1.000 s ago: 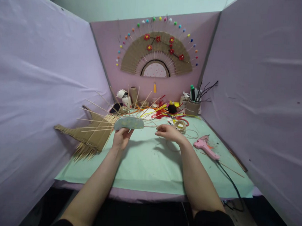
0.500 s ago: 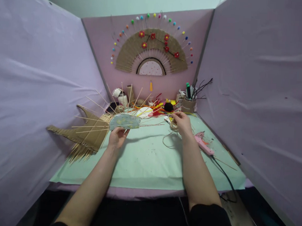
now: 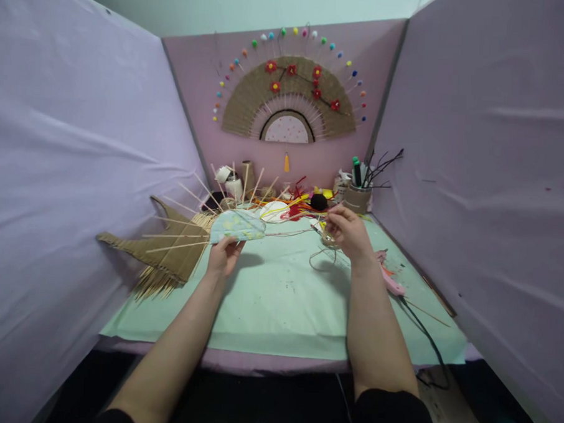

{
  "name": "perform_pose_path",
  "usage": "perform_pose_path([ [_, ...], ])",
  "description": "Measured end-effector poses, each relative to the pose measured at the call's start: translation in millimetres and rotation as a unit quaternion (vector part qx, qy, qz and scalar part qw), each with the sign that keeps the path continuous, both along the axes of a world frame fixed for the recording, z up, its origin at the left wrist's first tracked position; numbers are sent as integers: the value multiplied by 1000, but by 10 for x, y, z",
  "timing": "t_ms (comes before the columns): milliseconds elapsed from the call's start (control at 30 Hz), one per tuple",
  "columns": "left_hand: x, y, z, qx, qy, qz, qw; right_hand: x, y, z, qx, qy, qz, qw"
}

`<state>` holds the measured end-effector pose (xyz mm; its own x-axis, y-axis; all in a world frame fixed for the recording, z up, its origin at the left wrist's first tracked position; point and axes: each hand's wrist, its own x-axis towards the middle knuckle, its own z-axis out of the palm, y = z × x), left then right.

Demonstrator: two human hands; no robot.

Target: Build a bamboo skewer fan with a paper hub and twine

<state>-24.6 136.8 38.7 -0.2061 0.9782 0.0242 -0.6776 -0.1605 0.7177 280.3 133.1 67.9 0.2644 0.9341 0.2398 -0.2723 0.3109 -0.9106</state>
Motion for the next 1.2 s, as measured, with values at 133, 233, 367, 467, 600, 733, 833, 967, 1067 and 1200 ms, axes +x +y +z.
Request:
perform_pose_path([
  [133, -36, 25, 9, 2, -29, 28, 999, -112, -159, 42, -59, -204, 203, 956],
  [233, -44, 17, 21, 1, -42, 26, 999, -250, -154, 10, -86, -392, 284, 871],
  [367, 11, -54, 46, 1, -56, -7, 998, -635, -89, -118, -7, -425, 128, 896],
  [467, 111, -139, 61, 17, -54, -45, 997, -982, -104, -209, 85, -357, 81, 927],
  [600, 274, -243, 60, 26, -36, -68, 997, -1266, -188, -259, 130, -346, 10, 929],
  [733, 397, -310, 39, 47, -18, -79, 996, -1337, -228, -259, 139, -320, -44, 936],
  [833, 444, -332, 2, 44, 8, -55, 997, -1344, -220, -256, 171, -300, -78, 935],
  [967, 453, -330, -65, 52, 43, -26, 997, -1320, -216, -265, 244, -283, -109, 921],
  [1067, 415, -313, -92, 66, 57, -16, 996, -1287, -256, -269, 318, -256, -111, 906],
  [1200, 334, -279, -96, 63, 66, -15, 996, -1279, -378, -243, 365, -282, -52, 886],
])
